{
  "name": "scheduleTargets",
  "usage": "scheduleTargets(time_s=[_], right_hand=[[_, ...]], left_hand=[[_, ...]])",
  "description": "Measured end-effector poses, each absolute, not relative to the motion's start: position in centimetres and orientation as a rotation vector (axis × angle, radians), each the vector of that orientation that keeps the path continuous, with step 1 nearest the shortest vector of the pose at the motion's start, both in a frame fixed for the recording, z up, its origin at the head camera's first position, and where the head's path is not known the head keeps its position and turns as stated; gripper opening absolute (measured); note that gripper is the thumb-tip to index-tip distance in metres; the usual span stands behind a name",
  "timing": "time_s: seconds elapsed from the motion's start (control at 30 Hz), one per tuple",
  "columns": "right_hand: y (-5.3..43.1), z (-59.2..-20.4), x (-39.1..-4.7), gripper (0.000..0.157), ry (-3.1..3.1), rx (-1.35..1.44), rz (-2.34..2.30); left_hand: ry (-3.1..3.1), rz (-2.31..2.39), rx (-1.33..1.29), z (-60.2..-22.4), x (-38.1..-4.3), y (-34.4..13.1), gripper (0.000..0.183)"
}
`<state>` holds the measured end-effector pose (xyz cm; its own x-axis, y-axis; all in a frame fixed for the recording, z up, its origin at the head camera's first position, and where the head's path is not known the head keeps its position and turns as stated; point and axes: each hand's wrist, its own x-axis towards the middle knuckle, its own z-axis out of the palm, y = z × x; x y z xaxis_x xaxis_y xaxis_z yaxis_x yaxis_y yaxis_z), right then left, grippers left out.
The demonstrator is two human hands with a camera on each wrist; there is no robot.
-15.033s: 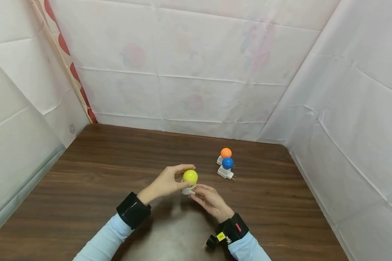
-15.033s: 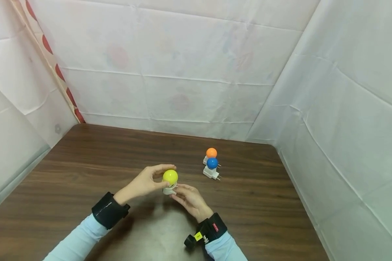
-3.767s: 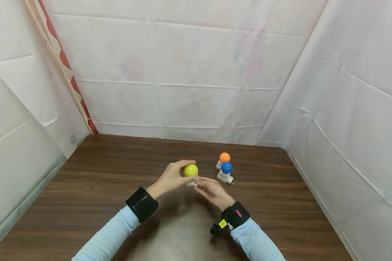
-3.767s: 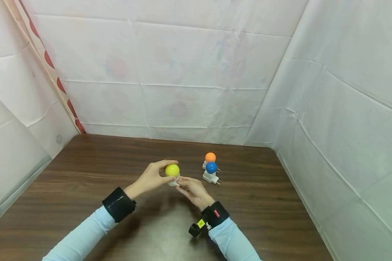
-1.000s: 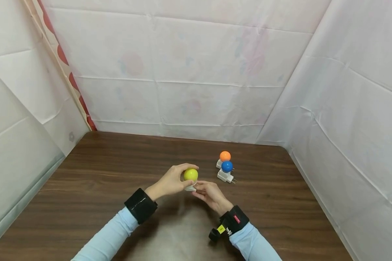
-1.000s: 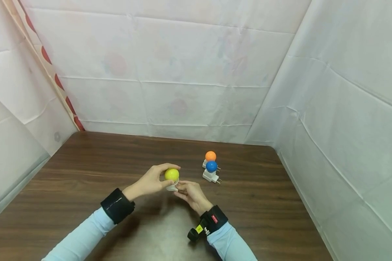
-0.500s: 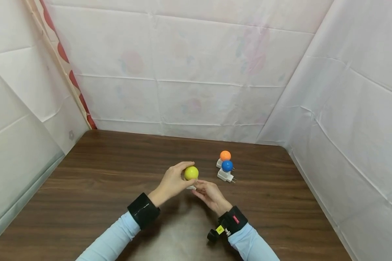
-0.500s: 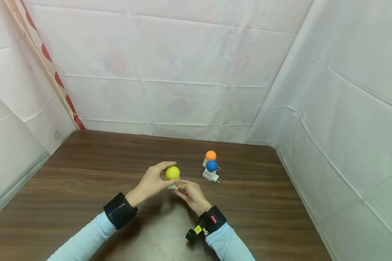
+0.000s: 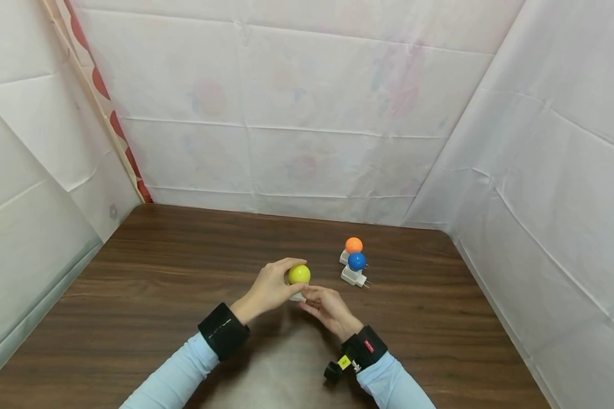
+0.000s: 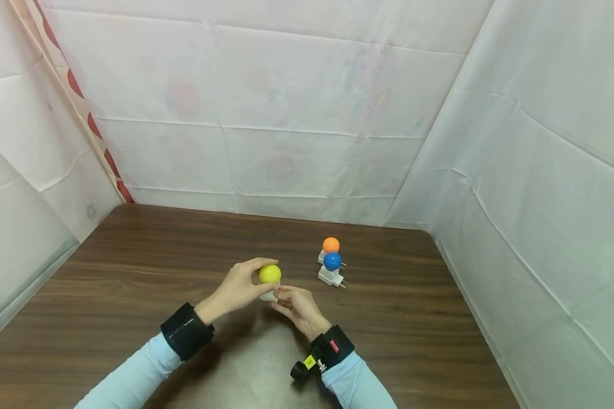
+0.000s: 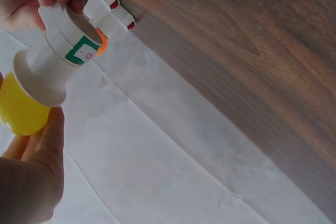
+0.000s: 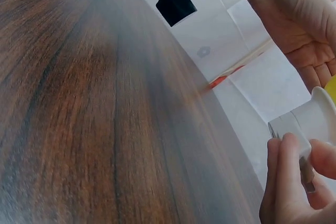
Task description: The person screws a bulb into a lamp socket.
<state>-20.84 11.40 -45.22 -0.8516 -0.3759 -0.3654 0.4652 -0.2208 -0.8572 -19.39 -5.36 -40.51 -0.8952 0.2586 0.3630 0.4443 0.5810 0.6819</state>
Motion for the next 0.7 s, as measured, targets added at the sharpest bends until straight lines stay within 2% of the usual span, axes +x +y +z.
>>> scheduleTargets(time_s=[0.3,0.7], right_hand=[[11.7,-45.3,-20.7,0.04,1.527,0.081,-2.041],[11.6,-45.6,-20.9,0.04,1.536,0.093,-2.058]], left_hand=[[-2.627,-1.47,-0.82,-40.1,-19.8,-6.5,0.045],[-2.615,-1.405,-0.751,-40.7,-19.9,-6.1,0.046]])
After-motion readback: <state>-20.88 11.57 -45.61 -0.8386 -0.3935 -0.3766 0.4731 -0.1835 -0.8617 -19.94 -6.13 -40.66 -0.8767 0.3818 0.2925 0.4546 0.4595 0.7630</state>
